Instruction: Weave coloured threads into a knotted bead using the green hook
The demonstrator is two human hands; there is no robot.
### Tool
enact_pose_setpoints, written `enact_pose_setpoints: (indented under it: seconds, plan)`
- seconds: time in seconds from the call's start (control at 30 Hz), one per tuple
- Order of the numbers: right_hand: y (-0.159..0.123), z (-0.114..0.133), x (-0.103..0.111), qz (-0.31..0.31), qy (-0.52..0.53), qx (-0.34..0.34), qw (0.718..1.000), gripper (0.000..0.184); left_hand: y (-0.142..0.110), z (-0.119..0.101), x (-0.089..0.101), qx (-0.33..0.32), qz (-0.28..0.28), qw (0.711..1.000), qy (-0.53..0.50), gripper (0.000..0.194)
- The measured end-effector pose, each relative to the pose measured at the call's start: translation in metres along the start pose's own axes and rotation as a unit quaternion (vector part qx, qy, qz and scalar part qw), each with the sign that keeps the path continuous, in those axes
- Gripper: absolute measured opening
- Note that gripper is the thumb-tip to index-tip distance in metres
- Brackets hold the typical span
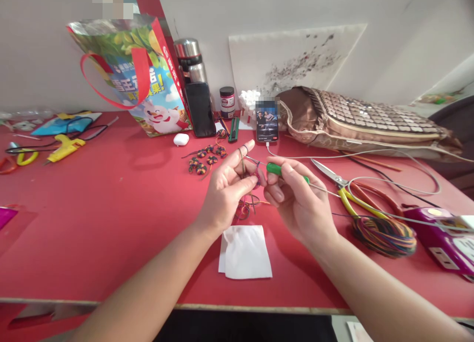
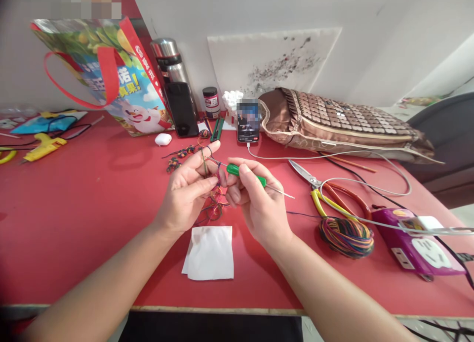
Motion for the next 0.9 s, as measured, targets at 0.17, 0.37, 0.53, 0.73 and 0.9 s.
enact_pose_setpoints:
  seconds: [0.17, 0.37, 0.53, 0.73, 0.9]
  plan:
    - [0.0049, -0.0057, 0.0026, -0.004, 0.063, -0.051, 0.997, 0.011, -0.0006, 0.0011, 0.0052, 0.006, -0.037, 0.999, -0.006, 0.060]
    - [0.0051, -0.0072, 0.0040, 0.000, 0.065, -0.055, 0.996, 0.013, -0.0007, 0.0001, 0.0046, 0.006, -0.043, 0.999, -0.001, 0.059]
    - [0.0055, -0.0061, 0.0044, 0.011, 0.056, -0.049, 0.997, 0.013, 0.0006, 0.0006, 0.0045, 0.012, -0.043, 0.999, -0.031, 0.056]
    - [0.0040, -0.0043, 0.0036, -0.002, 0.066, -0.048, 0.997, 0.011, 0.0032, 0.0041, 0.0052, 0.042, -0.026, 0.995, -0.086, 0.052]
    - [0.0037, -0.0035, 0.0020, -0.002, 0.069, -0.048, 0.996, 0.011, 0.0047, 0.0064, 0.0055, 0.067, -0.012, 0.992, -0.109, 0.057]
Point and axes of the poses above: each hand's wrist, its own y-axis towards the middle knuckle, its own x-axis out of the back of the hand, z = x × y, the point moved 6 cm from there along y, towards the middle knuckle, and after that the axes turned 11 degrees about z, right-handed, at the moved point
